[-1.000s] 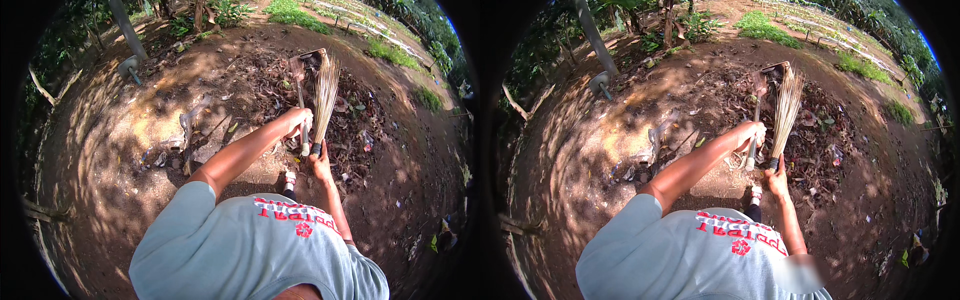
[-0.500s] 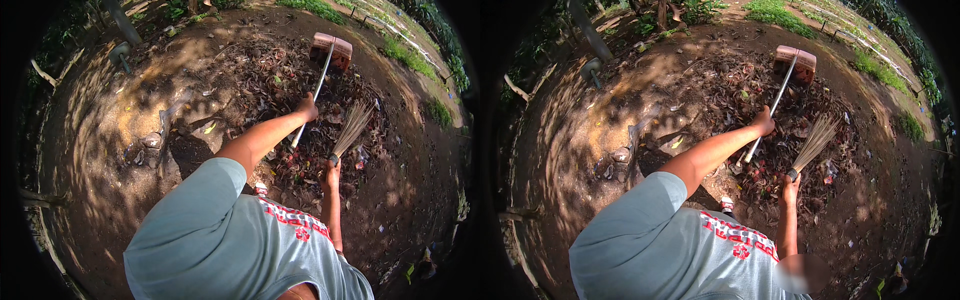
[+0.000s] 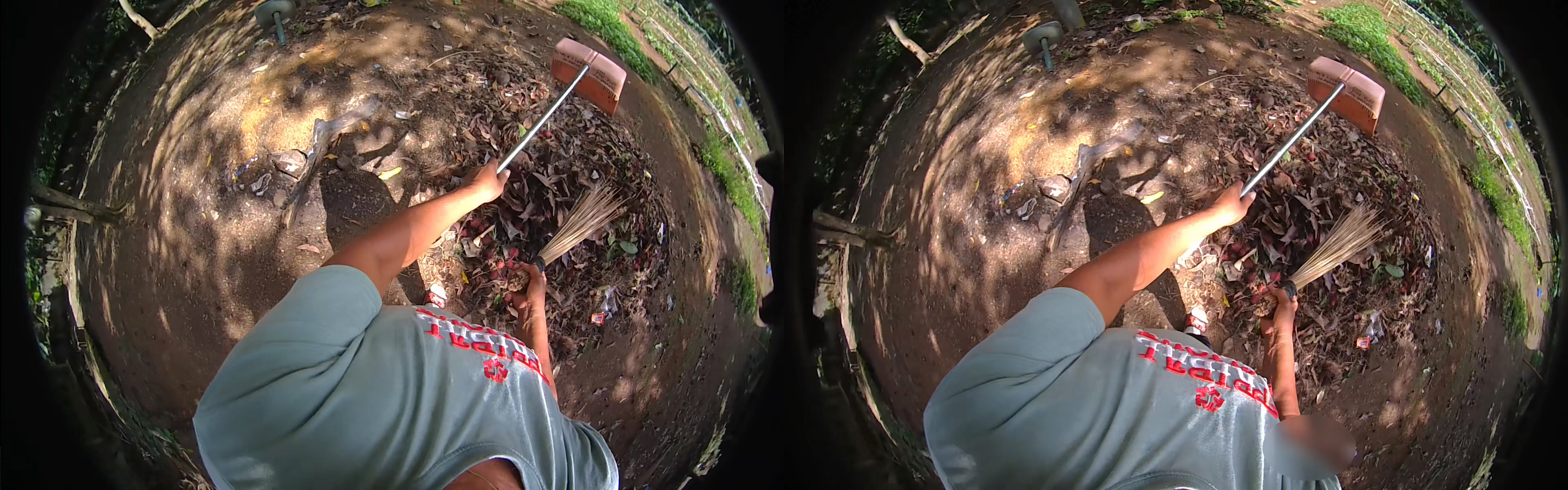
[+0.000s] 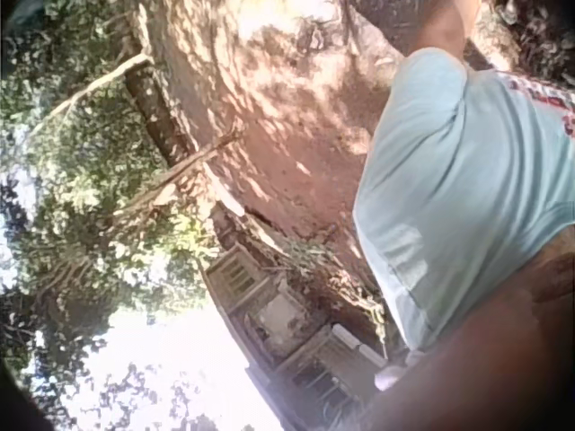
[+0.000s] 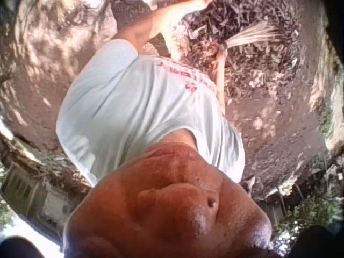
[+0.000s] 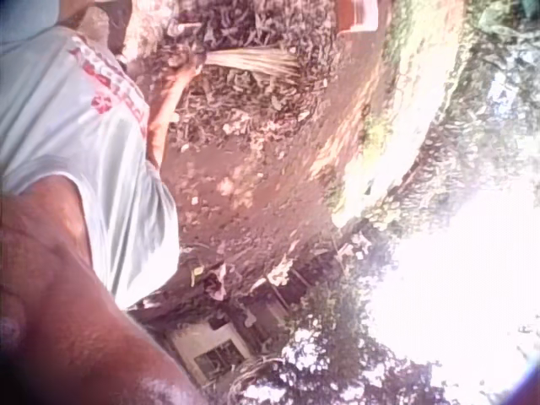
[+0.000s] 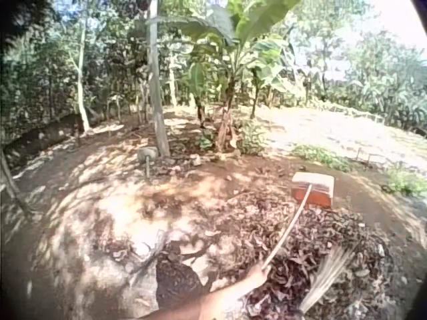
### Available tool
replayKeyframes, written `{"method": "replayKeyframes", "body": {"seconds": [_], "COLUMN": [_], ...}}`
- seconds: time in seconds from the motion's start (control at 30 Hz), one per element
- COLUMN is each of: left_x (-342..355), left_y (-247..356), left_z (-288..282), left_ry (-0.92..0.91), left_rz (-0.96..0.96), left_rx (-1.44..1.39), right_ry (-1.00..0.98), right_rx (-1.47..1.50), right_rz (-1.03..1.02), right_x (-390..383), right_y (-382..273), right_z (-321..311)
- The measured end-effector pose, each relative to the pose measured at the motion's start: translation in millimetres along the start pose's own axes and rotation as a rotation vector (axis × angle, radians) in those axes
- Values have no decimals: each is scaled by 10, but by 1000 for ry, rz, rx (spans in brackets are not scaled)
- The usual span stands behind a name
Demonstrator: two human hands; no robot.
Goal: The person sweeps scattered debris and small litter on a dirt ground using a broom and dustpan. They gather the debris into the dustpan, then walk to a nearby pile and dump the contents before returning to continue sweeping.
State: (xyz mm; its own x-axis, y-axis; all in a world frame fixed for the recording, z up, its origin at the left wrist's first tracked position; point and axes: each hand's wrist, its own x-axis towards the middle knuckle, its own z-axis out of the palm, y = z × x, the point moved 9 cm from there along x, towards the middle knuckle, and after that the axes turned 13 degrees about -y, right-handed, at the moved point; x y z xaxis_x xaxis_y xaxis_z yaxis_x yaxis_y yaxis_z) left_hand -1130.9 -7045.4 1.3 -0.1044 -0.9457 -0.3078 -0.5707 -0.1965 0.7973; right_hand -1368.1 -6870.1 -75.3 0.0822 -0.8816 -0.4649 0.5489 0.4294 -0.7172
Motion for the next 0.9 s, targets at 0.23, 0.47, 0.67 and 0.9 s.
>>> {"method": "replayKeyframes", "body": {"seconds": [0.23,0.47,0.67,0.9], "left_x": [-2027,-4795,-7162,-8915], "left_y": [-2684,-4535,-5710,-6471], "left_z": [-454,-739,-1029,-1763], "left_ry": [-197,176,643,789], "left_rz": [-463,-409,-76,535], "left_rx": [-700,-1812,-2308,-2589], "right_ry": [-317,-269,-316,-652], "right_rx": [475,-64,-141,-393], "right_rz": [628,1005,1170,1355], "right_x": [-124,-914,-1600,-2529], "right_y": [1120,3148,4551,5933], "right_z": [1302,2490,3767,5342]}}
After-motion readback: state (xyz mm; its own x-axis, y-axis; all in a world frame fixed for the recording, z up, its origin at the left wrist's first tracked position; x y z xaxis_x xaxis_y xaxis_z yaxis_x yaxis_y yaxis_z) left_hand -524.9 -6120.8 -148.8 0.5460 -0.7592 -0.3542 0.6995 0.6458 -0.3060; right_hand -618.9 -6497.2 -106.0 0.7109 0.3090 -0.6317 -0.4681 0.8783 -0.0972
